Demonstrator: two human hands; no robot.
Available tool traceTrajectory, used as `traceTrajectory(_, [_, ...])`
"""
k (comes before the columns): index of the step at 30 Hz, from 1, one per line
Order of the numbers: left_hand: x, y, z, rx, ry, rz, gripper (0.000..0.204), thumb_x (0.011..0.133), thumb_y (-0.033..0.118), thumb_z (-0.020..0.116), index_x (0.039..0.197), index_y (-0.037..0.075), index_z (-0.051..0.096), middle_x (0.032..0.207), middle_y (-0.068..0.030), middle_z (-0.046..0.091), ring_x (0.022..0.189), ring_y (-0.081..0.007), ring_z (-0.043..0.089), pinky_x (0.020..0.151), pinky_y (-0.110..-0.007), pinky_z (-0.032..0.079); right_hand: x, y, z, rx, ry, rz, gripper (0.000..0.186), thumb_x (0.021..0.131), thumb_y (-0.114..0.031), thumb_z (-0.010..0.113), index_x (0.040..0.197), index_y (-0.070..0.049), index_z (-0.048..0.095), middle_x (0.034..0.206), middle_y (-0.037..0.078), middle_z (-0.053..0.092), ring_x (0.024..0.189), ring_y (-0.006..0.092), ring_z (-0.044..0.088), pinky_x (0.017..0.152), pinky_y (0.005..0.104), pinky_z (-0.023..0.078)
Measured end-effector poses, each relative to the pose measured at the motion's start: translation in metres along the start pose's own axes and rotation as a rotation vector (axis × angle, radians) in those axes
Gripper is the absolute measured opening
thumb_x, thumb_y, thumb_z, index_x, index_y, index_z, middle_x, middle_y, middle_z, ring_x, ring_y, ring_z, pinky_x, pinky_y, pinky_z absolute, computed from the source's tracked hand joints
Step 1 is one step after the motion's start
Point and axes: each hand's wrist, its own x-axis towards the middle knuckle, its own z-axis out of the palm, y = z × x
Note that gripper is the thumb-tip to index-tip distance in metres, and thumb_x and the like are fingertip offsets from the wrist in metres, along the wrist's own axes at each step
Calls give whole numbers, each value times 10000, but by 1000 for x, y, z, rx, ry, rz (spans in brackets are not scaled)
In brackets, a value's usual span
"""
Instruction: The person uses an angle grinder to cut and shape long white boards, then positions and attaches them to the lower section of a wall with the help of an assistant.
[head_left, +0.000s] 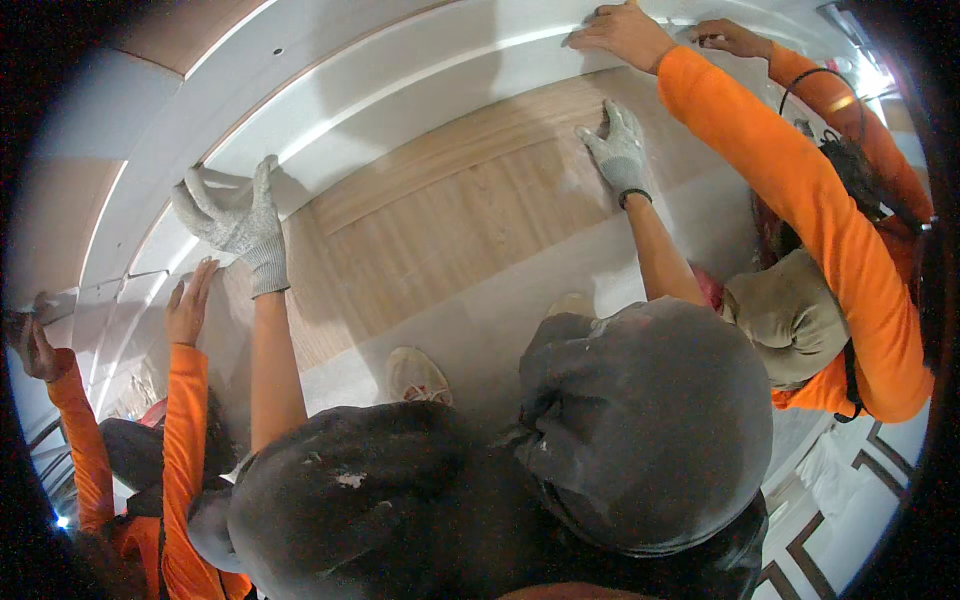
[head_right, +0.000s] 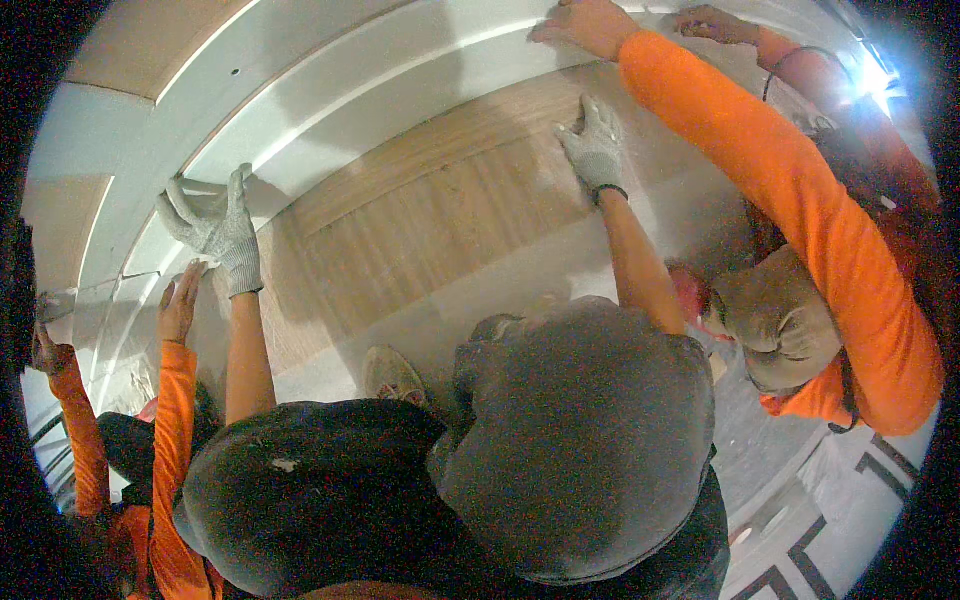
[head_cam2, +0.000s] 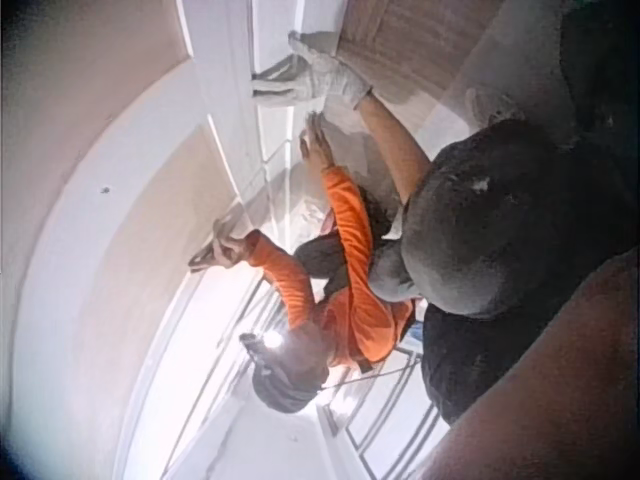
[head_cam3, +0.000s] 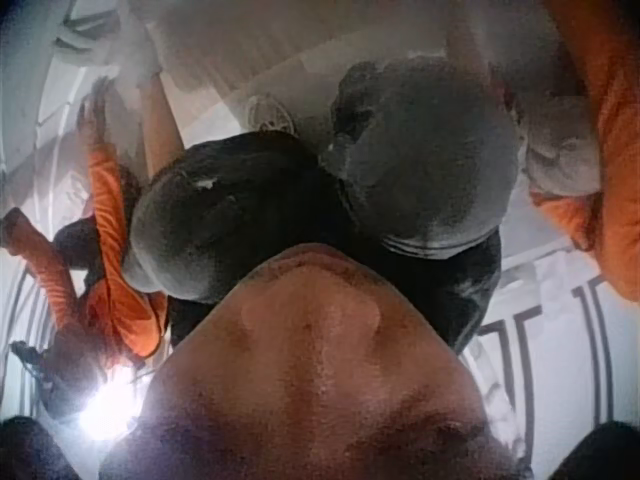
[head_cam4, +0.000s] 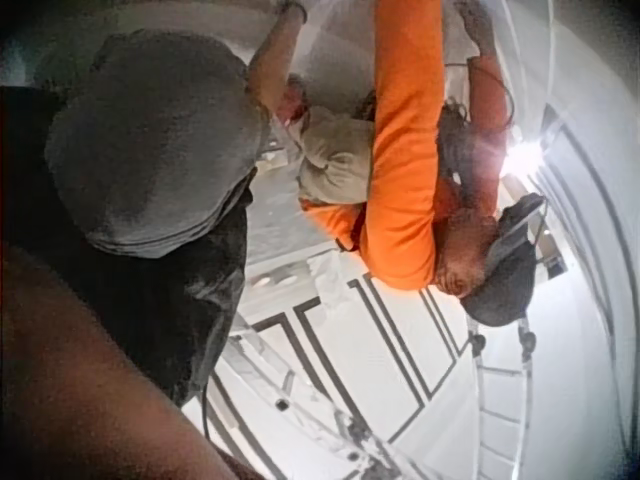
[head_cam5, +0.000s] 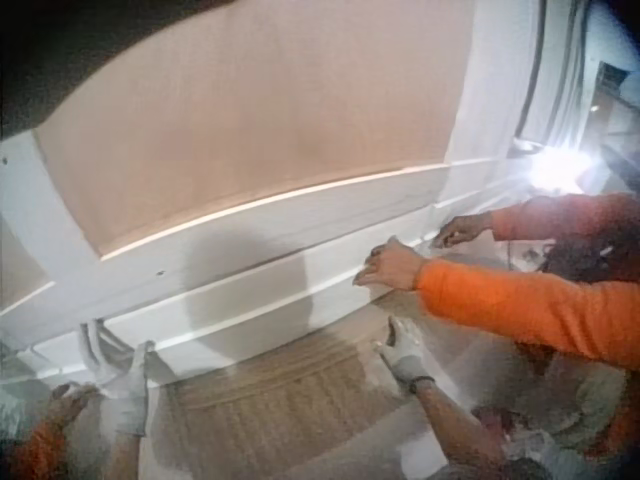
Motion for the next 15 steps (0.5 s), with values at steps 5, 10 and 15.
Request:
traceTrajectory(5, [-2, 5, -1, -33, 23, -72, 1017, 698, 500, 964, 1518, 97, 515, 1598, -272, 357, 1500, -461, 336, 1210, -587, 321, 0, -2, 5, -36, -8, 0, 829, 909, -496, 725, 1552, -45, 461, 1544, 238, 491, 1496, 390, 378, 1250, 490, 279])
traceTrajectory(10, [5, -4, -13, -6, -5, -14, 1006, 737, 514, 936, 1541, 105, 491, 1615, -283, 334, 1517, -469, 317, 1215, -597, 316, -11, -15, 4, 39, 13, 64, 801, 939, -518, 679, 1555, -54, 462, 1564, 237, 471, 1499, 397, 376, 1249, 503, 277])
traceTrajectory(15, [1, -3, -17, 39, -118, 31, 991, 789, 497, 902, 1577, 112, 441, 1634, -283, 306, 1531, -472, 292, 1226, -601, 295, -25, 1, 12, -34, 131, 40, 789, 973, -535, 628, 1562, -41, 451, 1602, 237, 434, 1505, 414, 371, 1249, 511, 272])
